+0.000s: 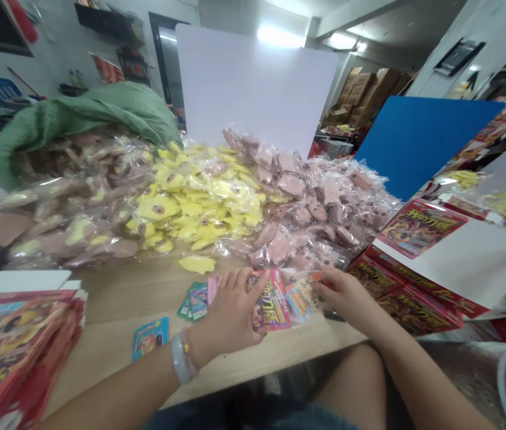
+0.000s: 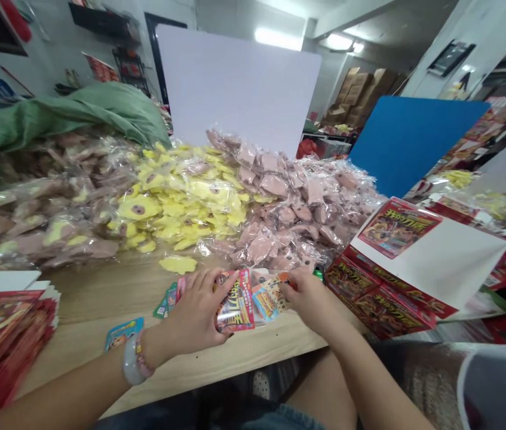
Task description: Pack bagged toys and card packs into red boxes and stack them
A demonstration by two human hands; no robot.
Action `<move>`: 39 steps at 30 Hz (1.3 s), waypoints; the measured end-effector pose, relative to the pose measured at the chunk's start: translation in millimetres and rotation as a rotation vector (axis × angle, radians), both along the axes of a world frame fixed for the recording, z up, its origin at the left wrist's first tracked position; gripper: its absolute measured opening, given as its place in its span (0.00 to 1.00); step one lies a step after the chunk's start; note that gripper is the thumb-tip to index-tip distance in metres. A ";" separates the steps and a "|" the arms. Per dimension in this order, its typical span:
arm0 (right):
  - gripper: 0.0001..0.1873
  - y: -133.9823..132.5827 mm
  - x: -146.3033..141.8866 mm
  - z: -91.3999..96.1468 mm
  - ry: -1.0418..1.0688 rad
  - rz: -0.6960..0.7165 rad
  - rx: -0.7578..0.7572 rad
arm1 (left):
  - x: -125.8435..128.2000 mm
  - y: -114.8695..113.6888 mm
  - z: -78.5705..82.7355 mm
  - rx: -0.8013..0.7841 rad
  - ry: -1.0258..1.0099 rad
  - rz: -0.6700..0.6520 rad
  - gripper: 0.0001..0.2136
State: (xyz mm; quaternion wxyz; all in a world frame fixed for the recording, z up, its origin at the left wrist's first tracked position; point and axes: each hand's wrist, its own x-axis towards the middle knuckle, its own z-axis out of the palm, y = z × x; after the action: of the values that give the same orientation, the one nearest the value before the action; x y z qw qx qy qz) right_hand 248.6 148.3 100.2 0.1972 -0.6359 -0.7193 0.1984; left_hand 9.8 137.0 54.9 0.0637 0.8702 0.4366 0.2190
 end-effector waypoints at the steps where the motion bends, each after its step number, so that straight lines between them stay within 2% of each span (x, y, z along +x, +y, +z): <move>1: 0.10 -0.7 -7.3 1.2 -0.093 -0.005 0.072 | 1.3 -2.9 -0.7 0.003 -0.002 0.034 0.42; 3: 0.11 -3.2 -20.4 4.1 -0.207 -0.010 0.124 | 3.4 -8.3 -2.9 0.004 -0.014 0.107 0.42; 5: 0.10 -6.0 -28.3 7.7 -0.232 0.010 0.068 | 3.7 -13.3 -5.1 0.001 -0.032 0.141 0.42; 8: 0.09 -8.9 -31.3 12.9 -0.214 0.095 0.009 | 2.7 -19.9 -6.7 0.010 -0.051 0.119 0.42; 12: 0.06 -10.5 -35.7 6.7 0.035 0.140 -0.054 | 4.0 -24.7 -6.4 0.022 -0.056 0.144 0.41; 14: 0.10 -12.5 -39.9 -2.5 0.169 0.078 -0.060 | 4.7 -26.0 -7.4 0.022 -0.058 0.160 0.41; 17: 0.09 -17.8 -44.1 -13.3 0.227 -0.008 -0.035 | 4.0 -30.4 -12.0 0.024 -0.060 0.175 0.42; 19: 0.11 -20.8 -44.6 -13.8 0.315 0.060 -0.155 | 3.1 -36.1 -16.7 0.008 -0.076 0.152 0.43; 22: 0.15 -22.3 -43.3 -8.1 0.415 0.262 -0.434 | 2.8 -45.0 -23.8 -0.042 -0.107 0.021 0.44; 23: 0.15 -22.9 -43.1 -6.2 0.396 0.281 -0.447 | 3.1 -46.7 -25.7 -0.058 -0.121 -0.011 0.44; 25: 0.15 -26.9 -43.8 -3.2 0.333 0.171 -0.303 | 4.7 -47.2 -28.0 -0.084 -0.172 0.012 0.43; 28: 0.18 -42.6 -49.7 0.4 0.255 -0.110 0.040 | 11.5 -46.2 -25.6 -0.109 -0.282 0.205 0.45; 30: 0.18 -55.7 -56.0 3.2 0.247 -0.130 0.112 | 19.8 -50.7 -20.3 -0.122 -0.337 0.273 0.45; 32: 0.17 -65.9 -60.8 6.3 0.334 -0.027 -0.012 | 28.3 -61.2 -14.0 -0.145 -0.368 0.259 0.44; 34: 0.16 -71.6 -60.9 8.9 0.503 0.113 -0.284 | 31.3 -74.2 -9.1 -0.245 -0.403 0.179 0.46; 35: 0.16 -73.4 -59.1 9.7 0.587 0.181 -0.442 | 29.5 -79.8 -7.4 -0.349 -0.437 0.118 0.47; 37: 0.16 -76.3 -53.8 10.0 0.700 0.301 -0.721 | 20.2 -87.0 -6.0 -0.675 -0.544 -0.044 0.46; 38: 0.16 -77.9 -51.7 9.5 0.725 0.333 -0.786 | 14.1 -88.8 -6.1 -0.841 -0.605 -0.119 0.45; 39: 0.15 -79.8 -50.7 8.8 0.734 0.319 -0.762 | 8.3 -89.8 -6.8 -0.959 -0.660 -0.167 0.43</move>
State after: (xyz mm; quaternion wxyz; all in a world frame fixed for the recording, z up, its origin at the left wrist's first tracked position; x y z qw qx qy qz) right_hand 197.9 68.5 109.0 0.1585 -0.4346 -0.5681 0.6806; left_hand 18.1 47.2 48.2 0.6000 0.6613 0.3740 0.2507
